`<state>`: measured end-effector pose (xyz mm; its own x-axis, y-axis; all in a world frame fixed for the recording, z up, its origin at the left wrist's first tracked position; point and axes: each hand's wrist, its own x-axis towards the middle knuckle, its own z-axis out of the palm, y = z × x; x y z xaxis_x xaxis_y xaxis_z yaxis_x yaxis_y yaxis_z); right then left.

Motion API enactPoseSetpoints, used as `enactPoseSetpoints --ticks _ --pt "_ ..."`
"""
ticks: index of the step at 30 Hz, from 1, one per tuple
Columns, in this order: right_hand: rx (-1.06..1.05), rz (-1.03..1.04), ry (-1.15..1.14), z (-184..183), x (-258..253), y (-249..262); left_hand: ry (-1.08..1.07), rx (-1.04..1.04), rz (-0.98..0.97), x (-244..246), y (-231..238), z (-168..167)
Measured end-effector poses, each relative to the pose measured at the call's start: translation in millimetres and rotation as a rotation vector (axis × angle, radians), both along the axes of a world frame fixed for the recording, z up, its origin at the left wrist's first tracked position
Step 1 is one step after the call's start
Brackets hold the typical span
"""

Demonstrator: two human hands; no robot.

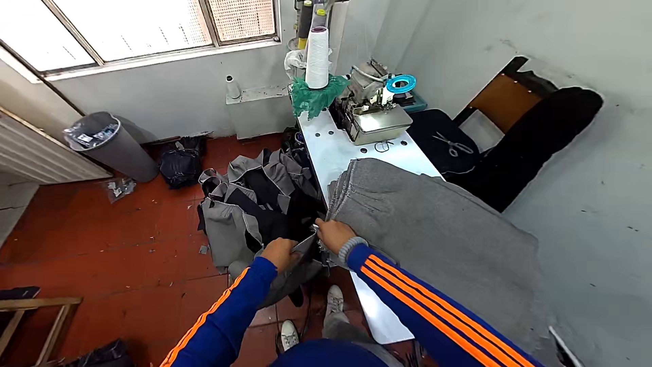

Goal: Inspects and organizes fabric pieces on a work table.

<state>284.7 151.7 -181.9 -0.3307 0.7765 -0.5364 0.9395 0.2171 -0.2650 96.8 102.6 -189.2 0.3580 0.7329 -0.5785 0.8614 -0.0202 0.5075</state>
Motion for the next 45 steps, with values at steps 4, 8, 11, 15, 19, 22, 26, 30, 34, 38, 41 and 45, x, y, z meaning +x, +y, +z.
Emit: enactPoseSetpoints --ticks 4,8,11,15,19,22,26,30,34,38,41,45 --pt "0.084 -0.093 0.26 21.5 17.6 -6.0 -0.07 0.074 -0.09 -17.8 -11.6 55.9" --pt "-0.226 -0.007 0.806 59.1 42.3 -37.8 -0.335 0.277 -0.035 -57.4 -45.7 145.8" --pt "-0.261 0.089 0.749 51.6 19.6 -73.6 -0.629 0.588 -0.072 -87.9 -71.9 204.1" --pt "-0.224 -0.052 0.62 1.3 -17.7 -116.5 -0.846 0.863 -0.064 -125.6 -87.8 249.3" --pt "-0.005 -0.155 0.747 46.1 27.1 -134.9 -0.832 1.032 0.134 -146.7 -97.2 260.5" --pt "0.438 -0.274 0.808 108.9 134.0 -149.9 -0.936 1.041 0.36 -135.4 -96.0 255.5" --pt "0.684 -0.27 0.626 238.2 258.0 -182.4 -0.954 0.868 0.303 -55.2 -67.7 241.1" --pt "0.69 -0.58 0.204 307.3 304.4 -138.4 -0.955 0.648 0.403 54.0 19.6 193.3" --pt "0.812 -0.684 0.013 200.2 378.0 -5.8 -0.617 0.457 0.508 164.6 128.8 100.0" --pt "0.563 -0.846 0.178 101.2 371.7 41.5 -0.308 0.346 0.574 201.6 188.3 20.0" --pt "0.194 -0.817 0.674 81.2 301.2 -9.0 -0.509 0.341 0.655 157.1 185.3 -25.1" --pt "-0.398 -1.172 1.387 37.6 224.8 -100.5 -0.317 -0.09 0.277 69.0 120.2 -94.6"
